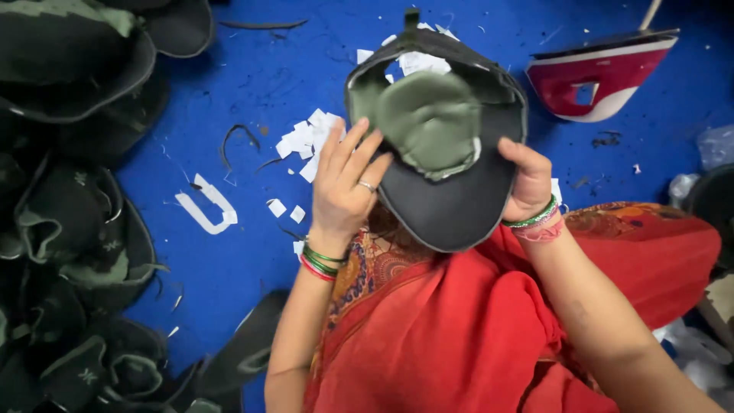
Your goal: Applying labels to shoe upper components and securing them with a hand iron.
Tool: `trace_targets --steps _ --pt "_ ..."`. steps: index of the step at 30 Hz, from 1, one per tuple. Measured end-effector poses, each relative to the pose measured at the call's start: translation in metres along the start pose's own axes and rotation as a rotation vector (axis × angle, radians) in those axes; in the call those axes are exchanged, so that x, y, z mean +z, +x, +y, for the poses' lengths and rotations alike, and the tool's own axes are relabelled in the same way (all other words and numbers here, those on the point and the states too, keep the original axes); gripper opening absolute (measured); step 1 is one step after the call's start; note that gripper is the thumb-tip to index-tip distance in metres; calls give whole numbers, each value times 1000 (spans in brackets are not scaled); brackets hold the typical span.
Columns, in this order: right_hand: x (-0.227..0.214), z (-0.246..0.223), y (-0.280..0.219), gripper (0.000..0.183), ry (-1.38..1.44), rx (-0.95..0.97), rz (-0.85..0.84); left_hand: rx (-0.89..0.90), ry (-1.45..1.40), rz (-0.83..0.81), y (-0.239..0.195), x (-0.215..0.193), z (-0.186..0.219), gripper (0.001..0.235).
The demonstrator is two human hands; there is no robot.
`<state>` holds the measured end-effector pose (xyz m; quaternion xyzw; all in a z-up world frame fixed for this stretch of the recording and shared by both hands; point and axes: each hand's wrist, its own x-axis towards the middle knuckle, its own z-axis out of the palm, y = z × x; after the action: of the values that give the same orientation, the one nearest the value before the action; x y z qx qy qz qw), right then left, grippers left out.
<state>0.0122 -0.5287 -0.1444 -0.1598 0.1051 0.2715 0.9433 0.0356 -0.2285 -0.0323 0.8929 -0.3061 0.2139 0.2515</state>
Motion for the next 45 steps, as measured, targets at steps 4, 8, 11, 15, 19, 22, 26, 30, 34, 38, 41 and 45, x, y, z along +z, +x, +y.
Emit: trace_targets --steps 4,8,11,15,19,22,26,30,34,38,41,45 --pt "30 6 1 57 10 -33 89 -571 -602 134 -3 26 46 50" --pt "37 6 -15 57 -130 -147 184 -486 -471 -47 -11 67 57 65" --pt "33 2 -28 54 -321 -241 212 -504 -357 -120 11 51 63 78" --pt "37 2 -29 48 -508 -332 214 -368 -555 -98 -16 102 54 64" --pt "66 3 -24 50 -676 -311 231 -477 -722 -116 -37 102 44 56" --pt "51 -4 -36 51 -768 -332 236 -405 -236 -46 -41 38 27 62" --pt "-5 -17 -59 47 -600 -306 238 -641 135 -172 -94 0 13 58" --pt "-65 -12 -78 43 -429 -286 269 -757 153 -342 -169 -7 21 33" --pt "-78 -9 -78 43 -359 -277 270 -683 118 -277 -164 -49 47 15" --pt "-92 -10 -74 42 -376 -225 240 -709 -39 -239 -143 -89 41 17" --pt "-86 -9 -65 42 -363 -206 232 -935 -403 -292 -133 -88 5 27" --pt "-78 -7 -65 44 -335 -167 264 -1041 -663 -185 -136 -50 -72 31"
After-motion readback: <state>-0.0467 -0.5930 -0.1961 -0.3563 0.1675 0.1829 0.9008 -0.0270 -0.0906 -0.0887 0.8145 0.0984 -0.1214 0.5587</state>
